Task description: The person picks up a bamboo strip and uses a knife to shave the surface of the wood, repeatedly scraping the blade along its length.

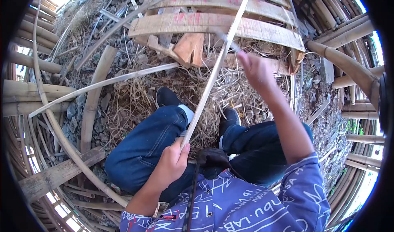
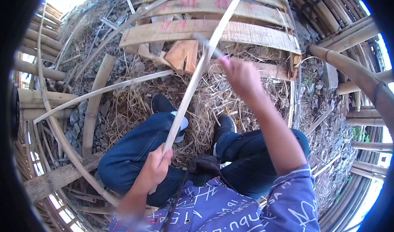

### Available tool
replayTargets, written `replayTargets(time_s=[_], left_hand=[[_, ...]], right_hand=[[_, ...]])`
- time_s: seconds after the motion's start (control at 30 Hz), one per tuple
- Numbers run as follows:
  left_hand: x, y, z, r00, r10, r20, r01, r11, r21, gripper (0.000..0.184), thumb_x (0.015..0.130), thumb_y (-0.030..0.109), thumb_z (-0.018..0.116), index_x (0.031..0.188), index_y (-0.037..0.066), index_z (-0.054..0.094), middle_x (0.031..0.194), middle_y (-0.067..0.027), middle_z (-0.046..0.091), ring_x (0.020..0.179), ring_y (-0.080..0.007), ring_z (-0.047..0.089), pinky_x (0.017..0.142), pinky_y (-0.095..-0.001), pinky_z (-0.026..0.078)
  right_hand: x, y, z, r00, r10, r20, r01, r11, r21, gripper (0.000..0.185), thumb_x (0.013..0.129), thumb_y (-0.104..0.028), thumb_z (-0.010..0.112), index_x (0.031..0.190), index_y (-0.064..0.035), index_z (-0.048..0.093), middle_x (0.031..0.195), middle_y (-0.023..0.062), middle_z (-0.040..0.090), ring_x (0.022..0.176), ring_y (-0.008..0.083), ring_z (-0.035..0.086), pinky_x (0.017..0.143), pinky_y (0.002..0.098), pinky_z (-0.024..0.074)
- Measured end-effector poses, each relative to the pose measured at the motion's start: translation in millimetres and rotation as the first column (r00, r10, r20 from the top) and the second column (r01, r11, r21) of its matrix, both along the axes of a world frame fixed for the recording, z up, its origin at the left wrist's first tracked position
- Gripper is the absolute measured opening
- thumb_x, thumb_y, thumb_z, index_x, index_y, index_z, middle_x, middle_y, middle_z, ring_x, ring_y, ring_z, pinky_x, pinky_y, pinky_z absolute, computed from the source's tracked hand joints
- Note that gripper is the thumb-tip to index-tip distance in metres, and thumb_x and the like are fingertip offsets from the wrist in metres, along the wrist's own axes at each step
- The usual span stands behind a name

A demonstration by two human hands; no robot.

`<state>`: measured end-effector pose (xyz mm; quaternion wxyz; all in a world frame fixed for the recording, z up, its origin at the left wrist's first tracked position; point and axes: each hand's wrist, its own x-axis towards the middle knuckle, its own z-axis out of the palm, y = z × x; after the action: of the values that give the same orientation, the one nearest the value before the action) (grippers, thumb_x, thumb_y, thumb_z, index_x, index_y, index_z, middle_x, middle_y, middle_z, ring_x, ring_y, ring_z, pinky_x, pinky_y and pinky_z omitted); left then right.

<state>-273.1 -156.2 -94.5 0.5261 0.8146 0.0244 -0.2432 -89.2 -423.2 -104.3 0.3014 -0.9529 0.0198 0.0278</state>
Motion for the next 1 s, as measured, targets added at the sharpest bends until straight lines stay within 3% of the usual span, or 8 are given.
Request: replayTargets(time_s=[0.07,0.17,0.3,0.37,0.47,0.67,0.83,1.0], left_hand=[[3.4,2.4,0.8,1.000,-0.002,0.014,0.002,0.998,-0.056,0.023,0.096,0.017,0.043,0.095,-0.004,0.053,0.063,-0.0189,0.053,0.053,-0.0326,0.057,0.052,-0.0397,0.043],[5.8,5.7,9.0,0.886,-0.089,-0.456,-0.075,0.941,-0.329,0.023,0.098,0.023,0.042,0.104,0.002,0.049,0.066,0.0019,0.044,0.059,-0.0082,0.050,0.056,-0.0290,0.045],[8.2,11.7,3.3,0.900,-0.195,-0.389,-0.016,0.877,-0.479,0.031,0.099,0.031,0.037,0.106,0.003,0.046,0.071,0.0007,0.045,0.068,-0.0097,0.047,0.070,-0.0282,0.043],[9.2,13.2,2.8,0.895,-0.241,-0.375,0.041,0.882,-0.470,0.032,0.099,0.032,0.037,0.107,0.002,0.046,0.072,-0.0001,0.047,0.068,-0.0093,0.047,0.069,-0.0274,0.042],[9.5,11.8,5.2,0.861,-0.316,-0.399,0.109,0.880,-0.462,0.035,0.097,0.030,0.042,0.115,0.000,0.046,0.078,-0.0013,0.052,0.071,-0.0083,0.048,0.069,-0.0258,0.041],[8.2,20.3,19.3,0.907,-0.351,-0.233,0.220,0.867,-0.448,0.056,0.092,0.026,0.057,0.135,-0.002,0.035,0.096,-0.0062,0.054,0.089,-0.0119,0.053,0.080,-0.0277,0.045],[-19.2,56.4,34.8,0.950,-0.246,-0.191,0.100,0.822,-0.561,0.074,0.086,0.030,0.066,0.141,0.000,0.027,0.111,-0.0108,0.056,0.100,-0.0150,0.056,0.087,-0.0287,0.045],[-36.8,53.1,43.7,0.836,-0.372,-0.403,0.090,0.818,-0.569,0.050,0.088,0.020,0.061,0.129,-0.002,0.043,0.094,-0.0097,0.062,0.089,-0.0159,0.061,0.076,-0.0278,0.050]], right_hand=[[-34.9,26.9,8.9,0.994,0.107,-0.018,-0.108,0.991,-0.079,0.044,0.094,-0.039,0.051,0.072,-0.0030,0.062,0.054,0.0165,0.055,0.047,0.0309,0.052,0.047,0.0395,0.0429],[-81.0,58.7,11.6,0.950,0.310,0.045,-0.312,0.949,0.039,0.033,0.091,-0.035,0.055,0.075,-0.0067,0.062,0.058,0.0169,0.056,0.054,0.0346,0.059,0.051,0.0421,0.0460],[-112.0,77.1,-2.8,0.972,0.232,0.042,-0.235,0.948,0.214,0.032,0.092,-0.030,0.056,0.074,-0.0045,0.059,0.056,0.0126,0.056,0.051,0.0283,0.058,0.050,0.0389,0.0435],[-123.0,82.4,-18.1,0.988,0.051,-0.146,0.040,0.826,0.562,0.037,0.089,-0.036,0.060,0.075,-0.0021,0.061,0.057,0.0131,0.056,0.053,0.0208,0.057,0.053,0.0340,0.0451],[-130.1,97.3,-25.1,0.970,0.120,-0.213,0.099,0.604,0.791,0.030,0.085,-0.028,0.068,0.083,-0.0006,0.057,0.065,0.0014,0.057,0.058,0.0101,0.052,0.054,0.0275,0.0431],[-123.8,110.5,-4.6,0.924,0.122,-0.364,0.324,0.260,0.910,0.024,0.083,-0.023,0.070,0.083,-0.0065,0.052,0.064,-0.0004,0.052,0.043,0.0069,0.044,0.036,0.0216,0.0296],[-105.1,106.0,4.6,0.936,0.010,-0.352,0.342,0.210,0.916,0.017,0.083,-0.018,0.068,0.085,-0.0091,0.054,0.066,-0.0029,0.050,0.047,0.0056,0.045,0.039,0.0220,0.0317],[-89.4,114.3,-5.9,0.963,-0.057,-0.263,0.269,0.194,0.944,0.016,0.085,-0.018,0.067,0.083,-0.0060,0.056,0.064,-0.0014,0.053,0.050,0.0062,0.048,0.043,0.0225,0.0351]])
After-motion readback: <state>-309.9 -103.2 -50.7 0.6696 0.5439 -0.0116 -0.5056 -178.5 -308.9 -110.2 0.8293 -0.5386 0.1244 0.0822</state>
